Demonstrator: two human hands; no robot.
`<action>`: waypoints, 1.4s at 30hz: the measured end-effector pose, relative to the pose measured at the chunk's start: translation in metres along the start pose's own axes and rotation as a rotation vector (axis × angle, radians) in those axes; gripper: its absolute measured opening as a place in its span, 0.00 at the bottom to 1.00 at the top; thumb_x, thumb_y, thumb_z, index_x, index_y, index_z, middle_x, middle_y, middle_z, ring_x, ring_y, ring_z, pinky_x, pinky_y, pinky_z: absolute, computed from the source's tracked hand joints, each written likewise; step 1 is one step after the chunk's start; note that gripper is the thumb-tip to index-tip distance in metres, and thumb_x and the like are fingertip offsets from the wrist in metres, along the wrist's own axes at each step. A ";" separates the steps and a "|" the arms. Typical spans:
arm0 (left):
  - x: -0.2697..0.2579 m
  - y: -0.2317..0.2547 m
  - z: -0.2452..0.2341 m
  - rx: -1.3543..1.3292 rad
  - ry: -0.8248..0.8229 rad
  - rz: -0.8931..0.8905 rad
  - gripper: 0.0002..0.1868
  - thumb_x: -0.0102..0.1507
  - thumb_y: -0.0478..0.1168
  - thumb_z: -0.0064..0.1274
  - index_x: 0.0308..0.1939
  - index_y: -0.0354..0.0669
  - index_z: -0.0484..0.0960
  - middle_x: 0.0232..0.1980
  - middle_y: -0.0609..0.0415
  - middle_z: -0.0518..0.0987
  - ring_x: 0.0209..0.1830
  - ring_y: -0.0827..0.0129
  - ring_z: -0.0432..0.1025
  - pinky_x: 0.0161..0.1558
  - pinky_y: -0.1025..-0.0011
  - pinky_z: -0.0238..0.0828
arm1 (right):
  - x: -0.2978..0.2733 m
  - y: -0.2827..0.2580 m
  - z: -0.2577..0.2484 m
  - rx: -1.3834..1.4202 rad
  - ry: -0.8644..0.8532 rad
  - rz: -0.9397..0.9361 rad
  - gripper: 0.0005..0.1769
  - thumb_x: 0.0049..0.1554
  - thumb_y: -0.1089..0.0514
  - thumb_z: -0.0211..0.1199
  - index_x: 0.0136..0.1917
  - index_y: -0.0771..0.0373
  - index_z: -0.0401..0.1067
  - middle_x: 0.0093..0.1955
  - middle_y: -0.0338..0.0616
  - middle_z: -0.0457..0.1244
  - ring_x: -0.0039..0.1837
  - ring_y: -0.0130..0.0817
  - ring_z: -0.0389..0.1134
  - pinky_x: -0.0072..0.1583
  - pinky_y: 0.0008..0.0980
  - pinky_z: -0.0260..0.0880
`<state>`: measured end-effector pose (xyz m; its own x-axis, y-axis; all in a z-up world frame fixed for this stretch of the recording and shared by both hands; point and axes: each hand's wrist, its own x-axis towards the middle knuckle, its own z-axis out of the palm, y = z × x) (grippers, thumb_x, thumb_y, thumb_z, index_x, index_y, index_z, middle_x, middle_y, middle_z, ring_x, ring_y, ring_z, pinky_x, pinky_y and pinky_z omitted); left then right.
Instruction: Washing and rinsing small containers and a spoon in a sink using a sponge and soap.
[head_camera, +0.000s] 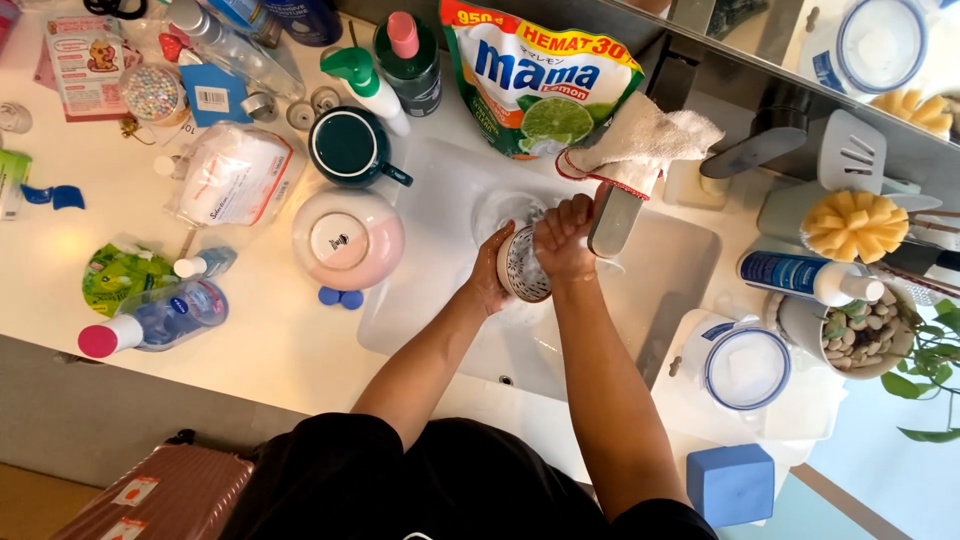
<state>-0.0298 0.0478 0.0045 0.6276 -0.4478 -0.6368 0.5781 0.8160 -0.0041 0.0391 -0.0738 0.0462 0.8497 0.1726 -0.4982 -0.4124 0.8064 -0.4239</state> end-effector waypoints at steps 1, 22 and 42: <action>-0.002 0.001 0.003 0.001 -0.002 -0.004 0.29 0.67 0.64 0.48 0.57 0.44 0.81 0.54 0.49 0.83 0.52 0.57 0.79 0.56 0.56 0.77 | -0.004 -0.002 0.001 0.000 0.002 -0.004 0.31 0.64 0.33 0.54 0.26 0.48 0.55 0.21 0.29 0.47 0.22 0.22 0.46 0.25 0.24 0.45; 0.034 -0.034 0.012 0.359 0.000 0.256 0.21 0.74 0.60 0.50 0.62 0.52 0.77 0.40 0.58 0.74 0.34 0.68 0.64 0.32 0.66 0.57 | -0.080 -0.001 -0.002 -1.634 0.220 -0.265 0.23 0.67 0.49 0.63 0.44 0.75 0.73 0.35 0.62 0.66 0.38 0.54 0.66 0.42 0.44 0.67; -0.008 0.001 0.066 0.259 -0.054 0.068 0.36 0.63 0.66 0.49 0.60 0.40 0.77 0.51 0.45 0.79 0.47 0.57 0.74 0.48 0.62 0.76 | -0.100 0.009 -0.047 -1.751 -0.159 -0.806 0.14 0.69 0.54 0.57 0.53 0.68 0.70 0.45 0.57 0.67 0.47 0.48 0.70 0.50 0.42 0.69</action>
<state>0.0006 0.0282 0.0607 0.6922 -0.4200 -0.5870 0.6438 0.7269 0.2391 -0.0654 -0.1103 0.0566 0.9542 0.2306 0.1906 0.2966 -0.6471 -0.7023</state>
